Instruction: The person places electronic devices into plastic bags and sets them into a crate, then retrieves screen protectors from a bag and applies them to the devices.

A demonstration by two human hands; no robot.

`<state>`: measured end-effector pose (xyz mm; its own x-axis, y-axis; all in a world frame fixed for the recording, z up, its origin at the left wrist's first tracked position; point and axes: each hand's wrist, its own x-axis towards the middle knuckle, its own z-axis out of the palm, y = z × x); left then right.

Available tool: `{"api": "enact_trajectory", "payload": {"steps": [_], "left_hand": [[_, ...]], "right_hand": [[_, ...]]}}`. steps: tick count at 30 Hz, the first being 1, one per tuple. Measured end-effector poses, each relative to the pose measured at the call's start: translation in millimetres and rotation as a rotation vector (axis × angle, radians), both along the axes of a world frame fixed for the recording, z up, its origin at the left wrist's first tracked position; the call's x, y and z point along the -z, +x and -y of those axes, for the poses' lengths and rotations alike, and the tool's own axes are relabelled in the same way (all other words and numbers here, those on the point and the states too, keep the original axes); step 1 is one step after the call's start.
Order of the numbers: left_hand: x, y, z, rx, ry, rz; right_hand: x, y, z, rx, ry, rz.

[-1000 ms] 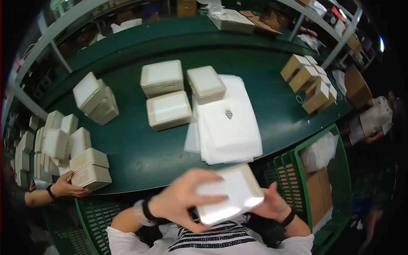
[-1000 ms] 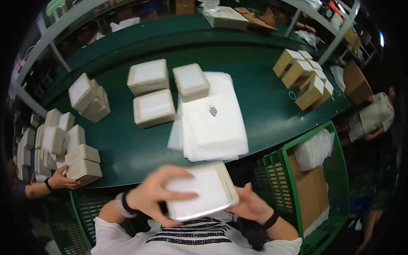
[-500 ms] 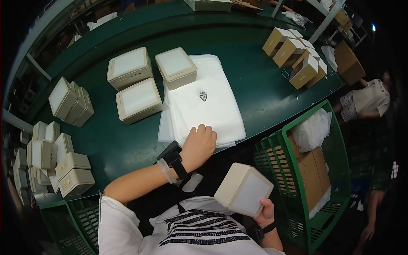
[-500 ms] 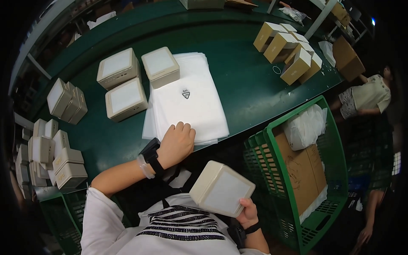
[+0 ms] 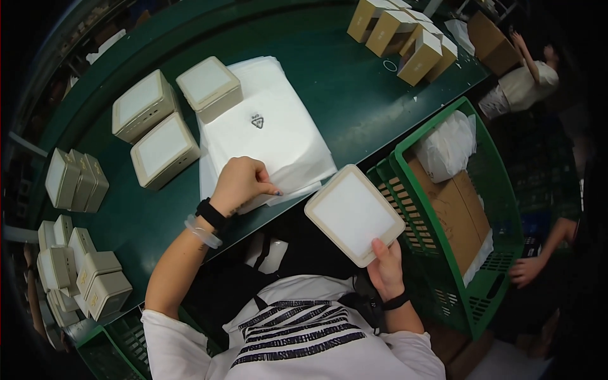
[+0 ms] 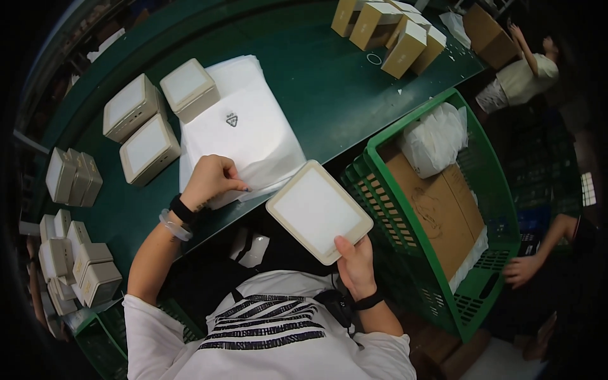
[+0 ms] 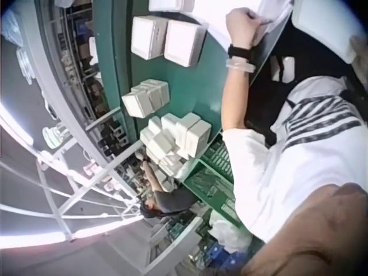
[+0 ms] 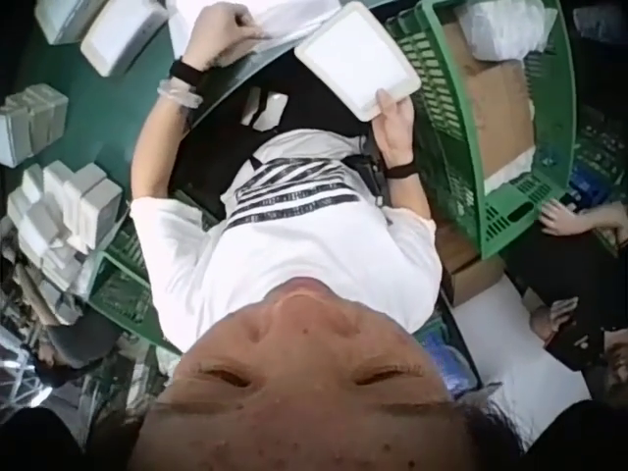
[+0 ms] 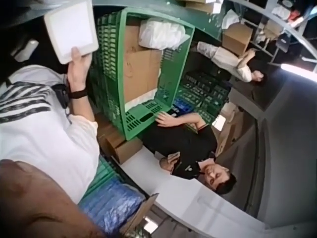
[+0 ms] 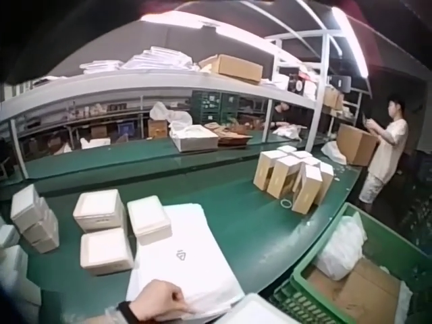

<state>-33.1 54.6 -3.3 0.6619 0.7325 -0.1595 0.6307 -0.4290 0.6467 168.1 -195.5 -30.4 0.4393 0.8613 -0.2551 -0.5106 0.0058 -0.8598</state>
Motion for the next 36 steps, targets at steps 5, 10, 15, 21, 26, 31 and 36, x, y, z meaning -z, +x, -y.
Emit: {"api": "enact_trajectory", "payload": {"steps": [5, 10, 15, 21, 26, 31, 36], "left_hand": [[6, 5, -3, -0.124, -0.166, 0.000], [15, -7, -7, -0.130, -0.172, 0.124], [30, -20, -11, -0.106, -0.074, 0.309], [16, -5, 10, -0.073, 0.090, 0.140], [24, 3, 24, -0.016, 0.407, 0.055], [22, -4, 5, -0.036, 0.123, 0.096], [16, -9, -15, -0.060, -0.166, 0.184]], "right_hand": [[6, 0, -5, 0.030, 0.002, -0.037], [6, -5, -11, 0.018, -0.028, -0.079], [3, -18, -16, 0.072, -0.003, -0.145], [-6, -38, -32, 0.118, 0.060, -0.395], [-7, -57, -48, 0.080, 0.105, -0.480], [6, -61, -48, 0.062, 0.109, -0.448], [33, -68, -57, 0.090, 0.159, -0.152]]}}
